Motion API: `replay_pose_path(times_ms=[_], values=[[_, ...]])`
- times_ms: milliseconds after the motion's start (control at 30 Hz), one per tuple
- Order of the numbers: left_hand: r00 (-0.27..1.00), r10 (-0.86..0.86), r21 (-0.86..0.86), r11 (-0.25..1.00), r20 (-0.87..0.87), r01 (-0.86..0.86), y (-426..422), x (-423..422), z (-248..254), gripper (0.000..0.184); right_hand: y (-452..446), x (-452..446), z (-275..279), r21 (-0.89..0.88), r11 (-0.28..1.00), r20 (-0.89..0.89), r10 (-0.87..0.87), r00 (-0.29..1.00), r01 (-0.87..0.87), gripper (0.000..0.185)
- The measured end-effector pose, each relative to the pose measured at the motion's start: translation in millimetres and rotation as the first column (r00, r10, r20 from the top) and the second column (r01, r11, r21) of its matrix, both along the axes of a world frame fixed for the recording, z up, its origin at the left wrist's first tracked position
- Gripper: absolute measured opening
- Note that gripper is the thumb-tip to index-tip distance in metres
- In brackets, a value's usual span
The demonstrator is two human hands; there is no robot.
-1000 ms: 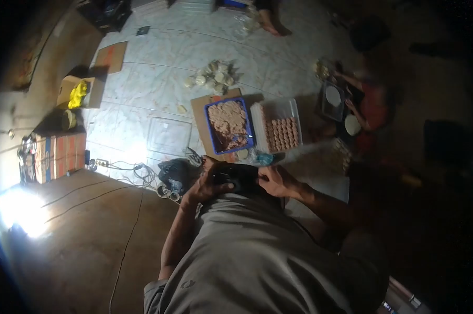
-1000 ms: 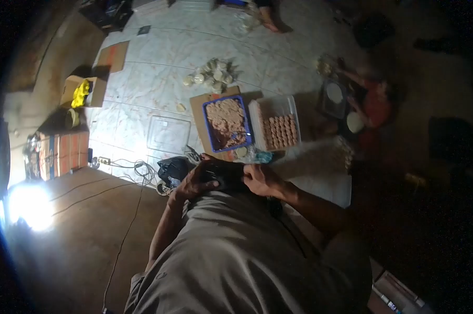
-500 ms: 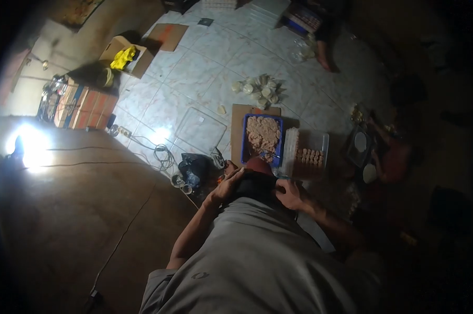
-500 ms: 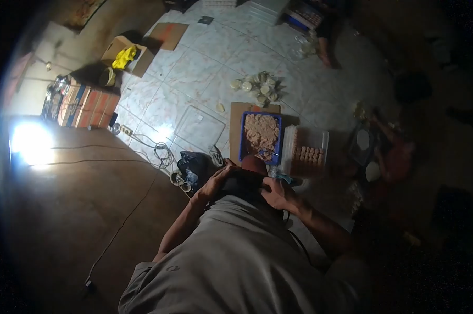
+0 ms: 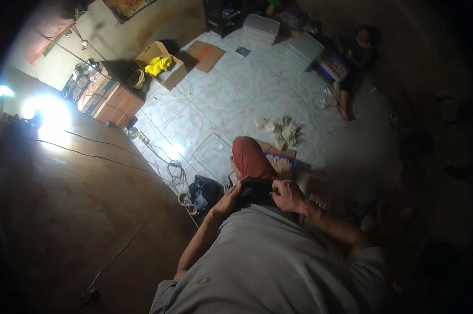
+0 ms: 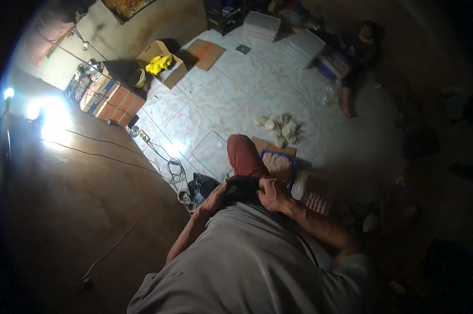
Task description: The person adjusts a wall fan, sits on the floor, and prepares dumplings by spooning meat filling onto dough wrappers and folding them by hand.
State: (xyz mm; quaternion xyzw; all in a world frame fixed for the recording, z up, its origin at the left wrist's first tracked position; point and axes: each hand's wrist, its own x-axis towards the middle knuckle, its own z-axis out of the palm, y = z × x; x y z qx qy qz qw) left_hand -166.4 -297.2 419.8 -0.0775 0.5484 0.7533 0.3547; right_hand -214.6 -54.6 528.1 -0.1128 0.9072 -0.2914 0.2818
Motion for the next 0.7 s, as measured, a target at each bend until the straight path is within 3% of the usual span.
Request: replay_pose_path(times_ms=[100, 167, 233, 267, 300, 333, 367, 400, 433, 467, 700], values=[[0.995, 0.089, 0.055, 0.995, -0.043, -0.087, -3.0, -36.5, -3.9, 0.066, -11.3, -47.6, -10.7, -0.027, 0.999, 0.057, 0.025, 0.998, -0.024, 0.020], [0.975, 0.157, 0.253, 0.948, 0.157, -0.193, -9.5, -65.1, 18.0, 0.065, -13.9, -82.1, -45.9, -0.064, 0.989, -0.056, 0.133, 0.989, -0.137, 0.021], [0.942, 0.234, 0.239, 0.927, 0.240, -0.291, -21.6, -94.3, 11.7, 0.069, -26.2, -128.6, -76.8, -0.044, 0.978, -0.021, 0.201, 0.979, -0.202, 0.022], [0.930, 0.266, 0.216, 0.922, 0.252, -0.322, -27.2, -118.9, 14.7, 0.069, -37.9, -160.5, -55.7, -0.063, 0.946, -0.184, 0.301, 0.936, -0.317, 0.015], [0.915, 0.304, 0.194, 0.913, 0.265, -0.359, -29.0, -141.4, 16.1, 0.069, -40.0, -186.3, -76.6, -0.091, 0.955, -0.081, 0.276, 0.958, -0.283, 0.012], [0.901, 0.390, 0.305, 0.849, 0.192, -0.432, -25.9, -157.4, -43.9, 0.066, -32.6, -221.4, -111.3, -0.018, 0.922, -0.012, 0.386, 0.922, -0.386, 0.020], [0.881, 0.446, 0.256, 0.843, 0.156, -0.472, -33.7, -188.5, -47.2, 0.065, -37.8, -258.9, -108.8, -0.001, 0.909, 0.054, 0.416, 0.908, -0.417, 0.020], [0.850, 0.514, 0.182, 0.830, 0.116, -0.527, -46.7, -217.1, -40.3, 0.064, -35.6, -293.9, -118.9, -0.100, 0.895, -0.026, 0.434, 0.900, -0.435, 0.011], [0.812, 0.577, 0.112, 0.804, 0.091, -0.584, -54.7, -239.7, -33.9, 0.063, -40.7, -328.2, -103.5, 0.026, 0.836, 0.045, 0.547, 0.836, -0.548, 0.009], [0.768, 0.637, 0.063, 0.765, 0.069, -0.641, -62.6, -257.5, -27.4, 0.062, -50.8, -360.6, -100.2, 0.035, 0.795, 0.064, 0.603, 0.795, -0.606, 0.009], [0.409, 0.912, -0.106, 0.404, -0.024, -0.908, -90.1, -324.7, 6.6, 0.058, -225.9, -556.1, -70.0, 0.000, 0.462, -0.013, 0.887, 0.462, -0.887, 0.010]])
